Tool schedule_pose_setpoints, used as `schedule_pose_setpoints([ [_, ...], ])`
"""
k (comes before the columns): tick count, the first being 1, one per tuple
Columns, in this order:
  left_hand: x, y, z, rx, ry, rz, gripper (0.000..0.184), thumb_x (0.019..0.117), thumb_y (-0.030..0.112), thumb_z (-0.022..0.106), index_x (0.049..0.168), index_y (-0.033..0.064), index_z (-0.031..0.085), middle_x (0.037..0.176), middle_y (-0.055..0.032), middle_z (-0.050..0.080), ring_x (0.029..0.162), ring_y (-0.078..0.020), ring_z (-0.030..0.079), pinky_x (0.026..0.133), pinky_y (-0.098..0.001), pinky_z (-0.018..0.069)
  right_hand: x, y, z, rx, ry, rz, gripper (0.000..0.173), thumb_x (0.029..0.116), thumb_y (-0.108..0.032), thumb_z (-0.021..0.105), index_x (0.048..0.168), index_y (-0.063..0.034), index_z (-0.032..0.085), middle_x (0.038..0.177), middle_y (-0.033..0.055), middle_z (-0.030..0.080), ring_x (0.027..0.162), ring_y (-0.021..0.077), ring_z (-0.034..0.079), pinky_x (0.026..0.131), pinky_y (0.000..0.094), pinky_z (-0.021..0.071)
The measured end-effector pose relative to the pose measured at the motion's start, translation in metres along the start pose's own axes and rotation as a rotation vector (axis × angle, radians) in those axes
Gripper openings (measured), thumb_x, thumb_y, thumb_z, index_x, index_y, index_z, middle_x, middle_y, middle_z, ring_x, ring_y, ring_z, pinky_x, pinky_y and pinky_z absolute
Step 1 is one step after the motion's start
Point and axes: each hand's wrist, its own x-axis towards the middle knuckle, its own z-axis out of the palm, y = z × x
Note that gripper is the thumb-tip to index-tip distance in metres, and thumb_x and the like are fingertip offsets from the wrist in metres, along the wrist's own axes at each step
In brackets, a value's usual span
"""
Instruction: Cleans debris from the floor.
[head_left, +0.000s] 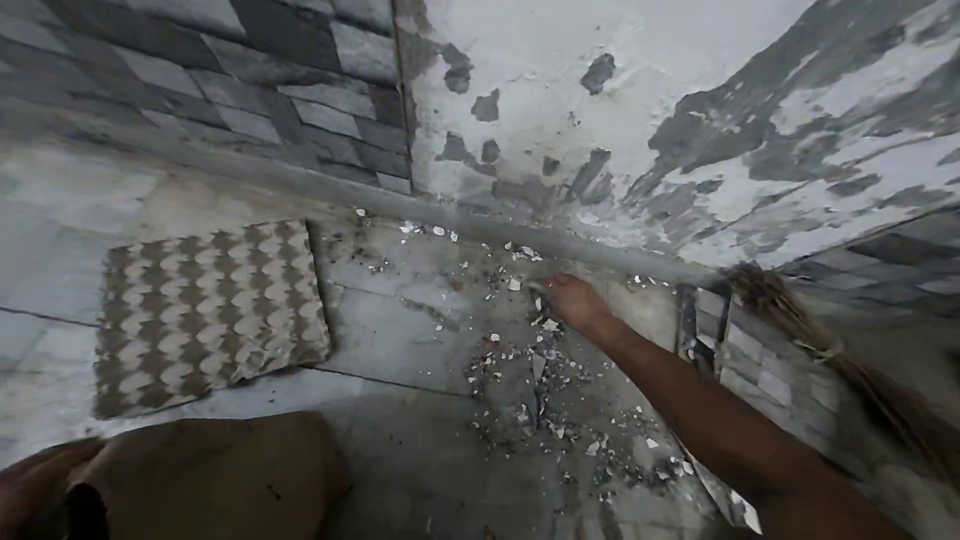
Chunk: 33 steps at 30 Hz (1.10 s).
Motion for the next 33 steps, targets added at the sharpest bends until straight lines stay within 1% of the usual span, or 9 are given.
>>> schedule_pose_setpoints([
  [2, 0.005, -0.005, 0.01, 0.004, 0.01, -0.164, 0.065, 0.0942, 0.009, 0.062, 0.15, -0.013, 0.038, 0.153, -0.0366, 0.04, 0.142, -0.0506, 0.04, 0.118, -0.0534, 0.0338, -0.021, -0.023, -0.008, 0.048, -0.18, -0.178, 0.03, 0.1009, -0.017, 0.063, 0.129, -0.0096, 0.069, 0.128, 0.0159, 0.067, 0.12, 0.0349, 0.064, 0.103, 0.0549, 0.0521],
  [6, 0.013, -0.017, 0.009, 0.044, -0.098, -0.191, 0.084, 0.0907, 0.015, 0.072, 0.16, -0.0015, 0.027, 0.156, -0.0356, 0.036, 0.142, -0.0553, 0.037, 0.114, -0.0673, 0.0302, -0.024, -0.048, -0.038, 0.07, -0.464, -0.273, 0.03, 0.1022, -0.014, 0.061, 0.132, -0.0067, 0.065, 0.132, 0.0164, 0.063, 0.12, 0.0335, 0.063, 0.104, 0.053, 0.0514],
  [8, 0.018, -0.034, 0.017, 0.099, -0.099, -0.164, 0.088, 0.0874, 0.013, 0.074, 0.161, 0.0041, 0.027, 0.154, -0.0327, 0.04, 0.14, -0.0536, 0.041, 0.109, -0.0697, 0.0343, 0.0, -0.047, -0.058, 0.066, -0.34, -0.164, 0.033, 0.1046, -0.017, 0.057, 0.136, -0.0067, 0.061, 0.131, 0.0184, 0.065, 0.117, 0.0368, 0.066, 0.1, 0.0573, 0.0524],
  [10, 0.02, -0.044, 0.023, 0.123, -0.084, -0.141, 0.089, 0.086, 0.014, 0.076, 0.161, 0.0053, 0.028, 0.154, -0.0315, 0.041, 0.139, -0.0536, 0.043, 0.108, -0.072, 0.0344, 0.035, -0.039, -0.065, 0.013, -0.061, -0.071, 0.03, 0.1006, -0.026, 0.065, 0.125, -0.0081, 0.067, 0.114, 0.0196, 0.071, 0.104, 0.0406, 0.07, 0.089, 0.0625, 0.0554],
  [13, 0.022, -0.052, 0.028, 0.141, -0.094, -0.142, 0.095, 0.083, 0.016, 0.081, 0.161, 0.0077, 0.028, 0.155, -0.0293, 0.041, 0.139, -0.0529, 0.043, 0.106, -0.073, 0.0357, 0.073, -0.027, -0.05, -0.046, 0.205, 0.044, 0.029, 0.0934, -0.023, 0.072, 0.116, -0.0046, 0.072, 0.12, 0.0205, 0.07, 0.117, 0.0418, 0.065, 0.094, 0.0613, 0.0538],
  [17, 0.016, -0.059, 0.036, 0.14, -0.047, -0.118, 0.09, 0.0875, 0.02, 0.077, 0.162, 0.0098, 0.027, 0.157, -0.0265, 0.04, 0.138, -0.0521, 0.044, 0.102, -0.0736, 0.0371, 0.077, -0.029, -0.017, -0.009, 0.199, 0.074, 0.025, 0.0913, -0.017, 0.074, 0.112, -0.0042, 0.074, 0.12, 0.0193, 0.07, 0.116, 0.0392, 0.066, 0.094, 0.0589, 0.0546],
  [21, 0.014, -0.062, 0.041, 0.147, 0.01, -0.089, 0.093, 0.0846, 0.022, 0.079, 0.162, 0.0122, 0.029, 0.155, -0.0238, 0.044, 0.137, -0.0518, 0.046, 0.101, -0.0742, 0.0377, 0.078, -0.008, -0.058, 0.168, 0.04, 0.024, 0.026, 0.0884, -0.029, 0.082, 0.102, -0.0072, 0.078, 0.1, 0.0174, 0.074, 0.095, 0.0363, 0.071, 0.088, 0.0625, 0.0543],
  [27, 0.018, -0.066, 0.046, 0.179, 0.032, -0.065, 0.091, 0.0818, 0.024, 0.075, 0.162, 0.0143, 0.031, 0.154, -0.0209, 0.047, 0.134, -0.0496, 0.049, 0.098, -0.0719, 0.0412, 0.073, -0.017, -0.037, 0.053, 0.128, 0.268, 0.023, 0.0873, -0.024, 0.079, 0.105, -0.0102, 0.077, 0.11, 0.017, 0.073, 0.104, 0.0405, 0.069, 0.089, 0.0661, 0.0538],
  [33, 0.016, -0.062, 0.045, 0.166, 0.022, -0.093, 0.093, 0.0832, 0.018, 0.081, 0.162, 0.0136, 0.03, 0.154, -0.021, 0.047, 0.136, -0.0503, 0.047, 0.101, -0.0738, 0.0374, 0.076, -0.035, -0.057, 0.121, -0.07, -0.055, 0.026, 0.0931, -0.028, 0.077, 0.098, -0.002, 0.075, 0.09, 0.0197, 0.072, 0.089, 0.0381, 0.07, 0.085, 0.062, 0.0537],
])
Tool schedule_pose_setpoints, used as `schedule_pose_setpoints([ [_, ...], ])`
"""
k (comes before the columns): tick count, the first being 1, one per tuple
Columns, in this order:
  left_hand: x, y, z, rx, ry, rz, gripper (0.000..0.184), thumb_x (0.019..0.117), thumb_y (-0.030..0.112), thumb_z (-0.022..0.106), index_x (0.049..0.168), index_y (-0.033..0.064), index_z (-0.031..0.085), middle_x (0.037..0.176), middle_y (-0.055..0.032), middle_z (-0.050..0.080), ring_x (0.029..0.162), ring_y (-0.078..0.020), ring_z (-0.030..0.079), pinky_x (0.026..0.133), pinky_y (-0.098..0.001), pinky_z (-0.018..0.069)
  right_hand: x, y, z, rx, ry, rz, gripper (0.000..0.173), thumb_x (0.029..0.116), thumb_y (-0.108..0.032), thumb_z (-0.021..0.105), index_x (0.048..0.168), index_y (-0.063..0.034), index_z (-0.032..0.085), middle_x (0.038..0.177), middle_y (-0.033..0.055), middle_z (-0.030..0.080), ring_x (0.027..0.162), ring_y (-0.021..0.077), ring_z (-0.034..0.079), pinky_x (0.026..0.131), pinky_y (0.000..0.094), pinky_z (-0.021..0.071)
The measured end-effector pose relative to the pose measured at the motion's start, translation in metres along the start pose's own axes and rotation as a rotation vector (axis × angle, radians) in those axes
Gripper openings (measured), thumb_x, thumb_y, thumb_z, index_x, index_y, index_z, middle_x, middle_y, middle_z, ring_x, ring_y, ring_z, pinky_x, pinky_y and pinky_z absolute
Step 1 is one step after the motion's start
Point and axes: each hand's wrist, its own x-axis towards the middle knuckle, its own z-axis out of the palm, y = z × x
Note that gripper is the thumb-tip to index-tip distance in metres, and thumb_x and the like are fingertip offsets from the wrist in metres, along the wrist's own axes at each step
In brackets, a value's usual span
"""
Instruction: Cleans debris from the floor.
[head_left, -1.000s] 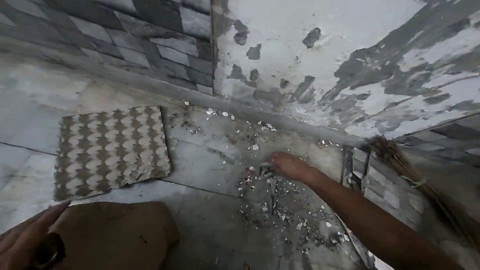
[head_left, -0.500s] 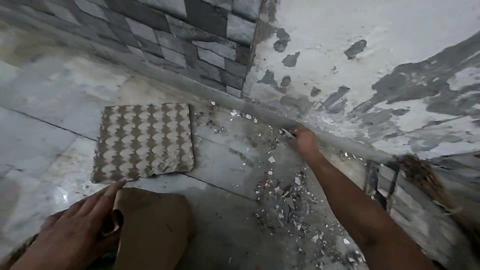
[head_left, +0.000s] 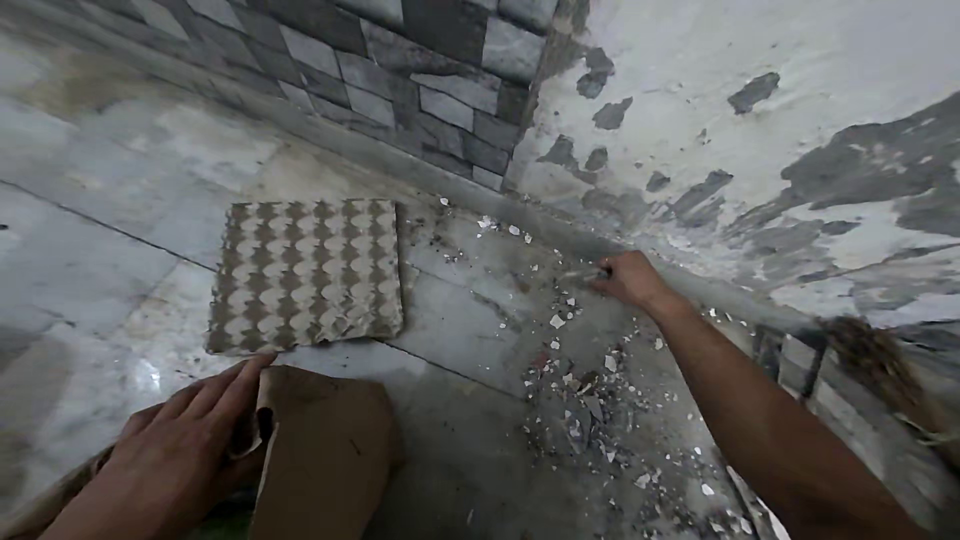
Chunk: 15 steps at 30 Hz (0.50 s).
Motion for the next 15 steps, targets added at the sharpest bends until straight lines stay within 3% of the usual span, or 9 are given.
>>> schedule_pose_setpoints([
  [2, -0.001, -0.002, 0.002, -0.009, 0.02, 0.001, 0.091, 0.0846, 0.023, 0.078, 0.162, 0.0143, 0.03, 0.153, -0.0207, 0.048, 0.136, -0.0497, 0.047, 0.1, -0.074, 0.0374, 0.02, -0.017, -0.005, 0.007, 0.094, -0.03, 0.029, 0.1012, -0.023, 0.065, 0.114, 0.0011, 0.072, 0.105, 0.0251, 0.07, 0.1, 0.0428, 0.068, 0.093, 0.0629, 0.0513],
  [4, -0.002, -0.003, 0.005, -0.006, 0.048, 0.016, 0.088, 0.0857, 0.027, 0.075, 0.162, 0.0151, 0.031, 0.152, -0.0196, 0.049, 0.134, -0.0489, 0.049, 0.098, -0.0736, 0.039, 0.042, -0.033, 0.004, -0.062, 0.144, -0.089, 0.032, 0.1024, -0.019, 0.059, 0.131, -0.0079, 0.069, 0.125, 0.022, 0.068, 0.117, 0.0415, 0.065, 0.102, 0.0605, 0.0497],
  [6, -0.001, -0.006, 0.009, -0.009, 0.058, 0.021, 0.089, 0.0858, 0.028, 0.076, 0.162, 0.0163, 0.031, 0.152, -0.0187, 0.049, 0.134, -0.0482, 0.049, 0.098, -0.0735, 0.0394, 0.053, -0.042, 0.021, -0.145, 0.113, -0.135, 0.034, 0.0997, -0.017, 0.061, 0.132, -0.0164, 0.07, 0.134, 0.0158, 0.066, 0.126, 0.0378, 0.061, 0.105, 0.0586, 0.0496],
  [10, -0.004, -0.012, 0.013, 0.023, 0.09, 0.035, 0.093, 0.0827, 0.025, 0.079, 0.162, 0.0183, 0.031, 0.153, -0.0167, 0.049, 0.133, -0.0469, 0.051, 0.097, -0.0723, 0.0417, 0.027, -0.04, 0.044, -0.158, 0.047, -0.224, 0.036, 0.0902, -0.014, 0.073, 0.126, -0.017, 0.075, 0.132, 0.0156, 0.065, 0.126, 0.0385, 0.058, 0.102, 0.0563, 0.0508],
  [15, -0.006, -0.006, 0.012, 0.054, 0.081, 0.029, 0.1, 0.0789, 0.024, 0.085, 0.162, 0.0218, 0.03, 0.15, -0.0163, 0.051, 0.131, -0.0472, 0.052, 0.096, -0.0711, 0.0434, -0.098, -0.004, 0.053, -0.107, -0.046, -0.341, 0.04, 0.0838, -0.02, 0.081, 0.123, -0.0197, 0.076, 0.121, 0.0104, 0.07, 0.116, 0.0319, 0.065, 0.098, 0.0534, 0.0545],
])
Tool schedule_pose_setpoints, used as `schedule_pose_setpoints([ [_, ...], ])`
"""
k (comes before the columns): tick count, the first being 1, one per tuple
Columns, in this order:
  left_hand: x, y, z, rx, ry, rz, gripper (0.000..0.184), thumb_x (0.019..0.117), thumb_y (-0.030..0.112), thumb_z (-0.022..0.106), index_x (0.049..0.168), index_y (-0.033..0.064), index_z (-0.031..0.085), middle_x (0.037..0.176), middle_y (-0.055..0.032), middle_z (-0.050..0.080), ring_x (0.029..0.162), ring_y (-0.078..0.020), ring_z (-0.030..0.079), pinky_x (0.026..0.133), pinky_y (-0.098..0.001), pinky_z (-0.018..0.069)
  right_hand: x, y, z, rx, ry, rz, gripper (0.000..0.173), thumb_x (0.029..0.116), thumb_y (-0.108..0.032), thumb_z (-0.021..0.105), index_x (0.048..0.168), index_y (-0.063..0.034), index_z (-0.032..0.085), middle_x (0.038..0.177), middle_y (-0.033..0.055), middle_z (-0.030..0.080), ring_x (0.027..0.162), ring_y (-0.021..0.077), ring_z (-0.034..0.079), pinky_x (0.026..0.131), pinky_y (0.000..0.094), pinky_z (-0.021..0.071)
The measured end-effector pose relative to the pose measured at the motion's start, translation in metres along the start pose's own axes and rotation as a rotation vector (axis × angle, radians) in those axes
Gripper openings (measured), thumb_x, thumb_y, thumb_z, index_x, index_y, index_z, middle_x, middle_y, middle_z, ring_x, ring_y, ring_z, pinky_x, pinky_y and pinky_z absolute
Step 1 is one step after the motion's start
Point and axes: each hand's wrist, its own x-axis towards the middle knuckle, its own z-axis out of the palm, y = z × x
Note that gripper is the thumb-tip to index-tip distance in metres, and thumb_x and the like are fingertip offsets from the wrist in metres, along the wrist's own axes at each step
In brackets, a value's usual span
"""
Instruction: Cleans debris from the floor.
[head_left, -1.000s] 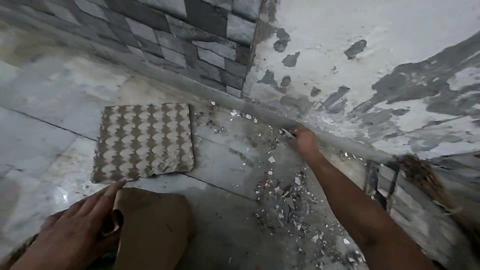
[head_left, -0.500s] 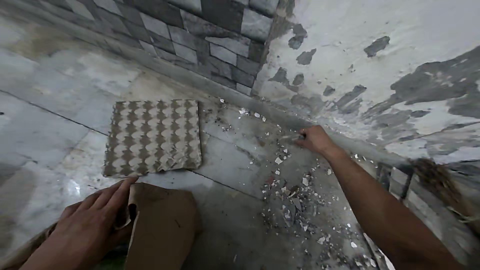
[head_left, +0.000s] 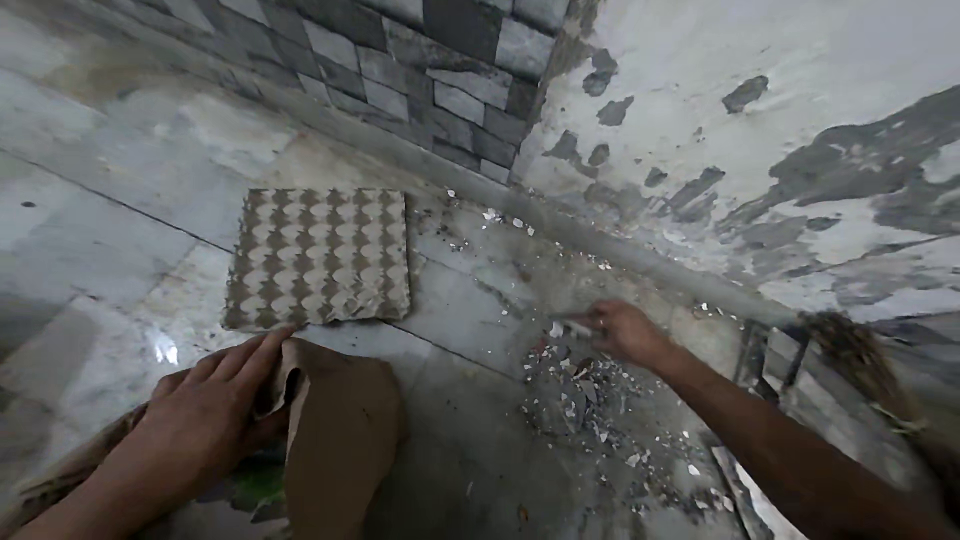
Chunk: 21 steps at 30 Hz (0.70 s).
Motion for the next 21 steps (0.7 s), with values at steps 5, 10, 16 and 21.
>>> schedule_pose_setpoints([
  [5, 0.006, 0.0, -0.004, -0.058, -0.052, 0.015, 0.094, 0.083, 0.012, 0.083, 0.161, 0.015, 0.031, 0.149, -0.0234, 0.05, 0.132, -0.0529, 0.049, 0.098, -0.0752, 0.0399, -0.104, -0.031, 0.023, 0.155, -0.075, -0.049, 0.033, 0.0879, -0.019, 0.078, 0.121, -0.0195, 0.077, 0.117, 0.0054, 0.073, 0.113, 0.0247, 0.068, 0.098, 0.0457, 0.0559],
  [10, 0.004, 0.014, -0.017, -0.064, -0.098, -0.002, 0.095, 0.0852, 0.008, 0.082, 0.162, 0.0116, 0.026, 0.15, -0.028, 0.047, 0.134, -0.056, 0.046, 0.099, -0.0781, 0.0359, -0.141, -0.012, 0.019, 0.185, 0.282, 0.409, 0.026, 0.0943, -0.015, 0.073, 0.118, -0.0047, 0.075, 0.112, 0.0179, 0.073, 0.096, 0.0336, 0.073, 0.088, 0.0558, 0.0581],
  [16, 0.002, 0.026, -0.027, -0.08, -0.13, -0.024, 0.088, 0.0899, 0.008, 0.077, 0.162, 0.0093, 0.026, 0.147, -0.0316, 0.047, 0.132, -0.0571, 0.047, 0.1, -0.0766, 0.0376, -0.167, -0.043, 0.029, 0.083, 0.128, 0.594, 0.029, 0.0944, -0.025, 0.073, 0.115, -0.0043, 0.074, 0.113, 0.017, 0.072, 0.1, 0.0347, 0.071, 0.088, 0.0559, 0.058],
  [21, -0.004, 0.04, -0.04, -0.098, -0.184, -0.031, 0.088, 0.0929, 0.009, 0.075, 0.163, 0.0079, 0.021, 0.151, -0.0336, 0.042, 0.137, -0.0589, 0.04, 0.105, -0.073, 0.0367, -0.168, -0.105, 0.048, 0.269, 0.047, 0.416, 0.031, 0.0957, -0.025, 0.071, 0.121, -0.0076, 0.074, 0.118, 0.0127, 0.072, 0.105, 0.0275, 0.07, 0.096, 0.0477, 0.0567],
])
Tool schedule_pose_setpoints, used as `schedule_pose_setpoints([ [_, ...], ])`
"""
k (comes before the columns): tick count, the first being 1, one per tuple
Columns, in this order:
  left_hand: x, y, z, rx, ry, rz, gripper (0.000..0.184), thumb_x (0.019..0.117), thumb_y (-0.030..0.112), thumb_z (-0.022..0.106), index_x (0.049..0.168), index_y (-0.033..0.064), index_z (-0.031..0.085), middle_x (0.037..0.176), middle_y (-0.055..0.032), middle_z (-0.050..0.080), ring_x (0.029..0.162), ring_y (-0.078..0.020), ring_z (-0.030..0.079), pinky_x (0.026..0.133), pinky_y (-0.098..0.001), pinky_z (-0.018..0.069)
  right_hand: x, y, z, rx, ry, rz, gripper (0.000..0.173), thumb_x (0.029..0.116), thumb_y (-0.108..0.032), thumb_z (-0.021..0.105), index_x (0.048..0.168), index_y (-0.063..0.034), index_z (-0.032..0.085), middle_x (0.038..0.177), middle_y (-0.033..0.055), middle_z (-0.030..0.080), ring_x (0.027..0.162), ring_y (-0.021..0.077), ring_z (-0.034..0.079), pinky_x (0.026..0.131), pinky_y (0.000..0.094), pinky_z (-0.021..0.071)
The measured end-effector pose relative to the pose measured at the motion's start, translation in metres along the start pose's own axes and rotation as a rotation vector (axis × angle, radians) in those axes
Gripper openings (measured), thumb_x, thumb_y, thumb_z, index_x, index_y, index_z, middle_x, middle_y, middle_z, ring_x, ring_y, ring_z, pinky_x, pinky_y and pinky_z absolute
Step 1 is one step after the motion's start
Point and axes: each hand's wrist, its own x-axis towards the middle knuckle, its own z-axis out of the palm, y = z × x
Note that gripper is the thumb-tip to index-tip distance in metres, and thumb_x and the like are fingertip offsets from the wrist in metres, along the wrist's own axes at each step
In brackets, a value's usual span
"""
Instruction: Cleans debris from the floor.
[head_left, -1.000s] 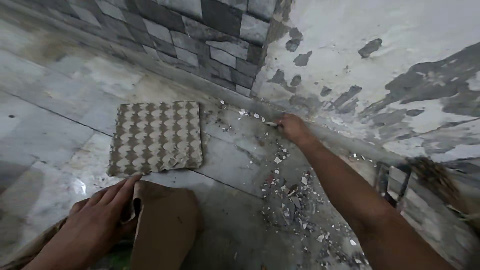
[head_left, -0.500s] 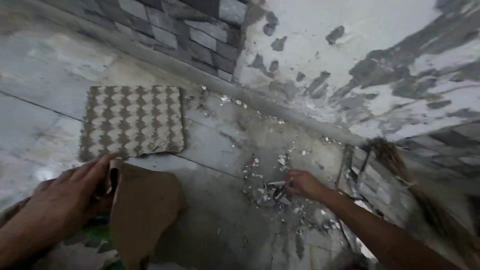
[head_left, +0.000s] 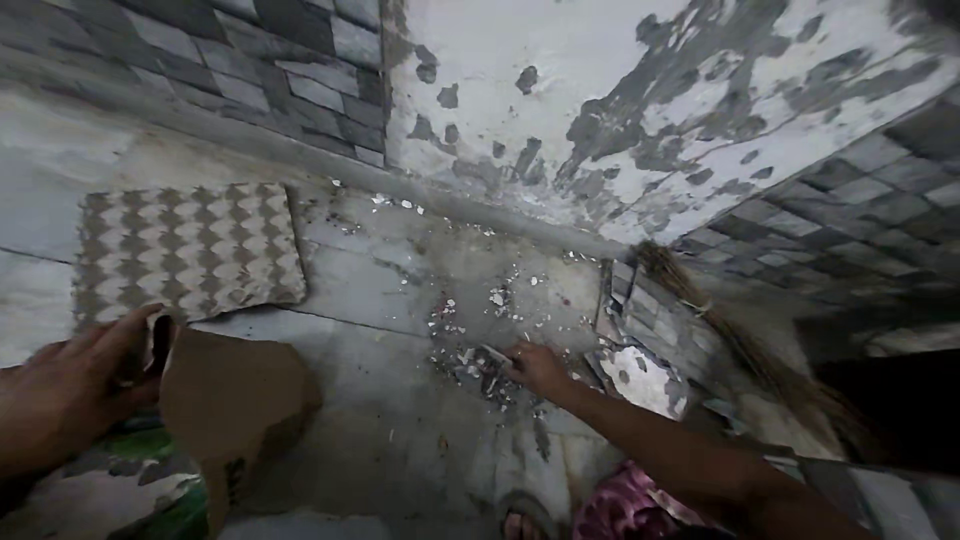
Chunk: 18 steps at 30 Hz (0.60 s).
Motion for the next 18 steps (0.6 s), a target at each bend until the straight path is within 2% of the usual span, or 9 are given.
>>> schedule_pose_setpoints([
  [2, -0.008, 0.013, -0.005, -0.041, 0.008, 0.005, 0.083, 0.0941, 0.002, 0.071, 0.161, 0.0018, 0.022, 0.15, -0.0369, 0.04, 0.138, -0.059, 0.038, 0.11, -0.069, 0.0336, -0.009, 0.007, -0.006, 0.073, 0.093, 0.08, 0.031, 0.096, -0.025, 0.071, 0.12, -0.0042, 0.073, 0.116, 0.0146, 0.072, 0.1, 0.0279, 0.072, 0.093, 0.0476, 0.0581],
  [5, -0.024, 0.049, -0.018, -0.073, 0.002, -0.036, 0.073, 0.0969, -0.007, 0.061, 0.159, -0.0061, 0.023, 0.151, -0.0385, 0.038, 0.141, -0.0535, 0.04, 0.115, -0.06, 0.0332, -0.037, 0.036, -0.023, 0.02, 0.238, 0.376, 0.034, 0.0924, -0.027, 0.075, 0.116, -0.0029, 0.07, 0.117, 0.0174, 0.07, 0.101, 0.0323, 0.07, 0.092, 0.0529, 0.0575],
  [7, -0.026, 0.051, -0.017, -0.081, 0.017, -0.032, 0.072, 0.0965, -0.007, 0.06, 0.158, -0.0074, 0.024, 0.15, -0.0385, 0.04, 0.14, -0.0517, 0.042, 0.115, -0.0576, 0.0348, -0.062, 0.06, -0.026, -0.098, 0.196, 0.573, 0.043, 0.0893, -0.03, 0.079, 0.119, -0.0015, 0.067, 0.122, 0.0211, 0.067, 0.107, 0.0387, 0.068, 0.092, 0.0596, 0.0553],
  [10, -0.023, 0.038, -0.015, -0.095, -0.005, -0.032, 0.08, 0.0938, -0.008, 0.065, 0.16, -0.0035, 0.021, 0.151, -0.0374, 0.039, 0.138, -0.0531, 0.043, 0.112, -0.0609, 0.0361, -0.103, 0.086, -0.006, -0.229, 0.002, 0.77, 0.058, 0.0876, -0.037, 0.077, 0.132, -0.0044, 0.061, 0.127, 0.02, 0.066, 0.112, 0.0391, 0.067, 0.092, 0.0592, 0.0555],
  [12, -0.02, 0.032, -0.013, -0.094, -0.012, -0.021, 0.081, 0.0933, -0.007, 0.067, 0.16, -0.003, 0.02, 0.151, -0.037, 0.039, 0.138, -0.0536, 0.043, 0.112, -0.0619, 0.0364, -0.119, 0.089, 0.012, -0.233, -0.061, 0.836, 0.067, 0.089, -0.041, 0.074, 0.14, -0.0011, 0.055, 0.132, 0.0219, 0.063, 0.118, 0.0394, 0.065, 0.097, 0.059, 0.0535],
  [14, -0.018, 0.027, -0.01, -0.086, 0.001, 0.011, 0.08, 0.0937, -0.007, 0.066, 0.16, -0.0039, 0.021, 0.151, -0.037, 0.039, 0.137, -0.0542, 0.043, 0.111, -0.0627, 0.0367, -0.12, 0.073, 0.019, -0.208, -0.07, 0.833, 0.065, 0.0874, -0.042, 0.076, 0.133, 0.002, 0.061, 0.131, 0.0241, 0.063, 0.122, 0.0399, 0.062, 0.101, 0.0585, 0.0506],
  [18, -0.009, 0.006, -0.003, -0.035, -0.003, 0.019, 0.084, 0.0931, -0.002, 0.07, 0.161, 0.0008, 0.021, 0.151, -0.0364, 0.038, 0.134, -0.0576, 0.043, 0.108, -0.0675, 0.0365, -0.092, 0.016, 0.024, -0.095, -0.109, 0.749, 0.059, 0.0891, -0.044, 0.076, 0.125, 0.0016, 0.064, 0.123, 0.0222, 0.066, 0.115, 0.0372, 0.065, 0.1, 0.0556, 0.0526],
])
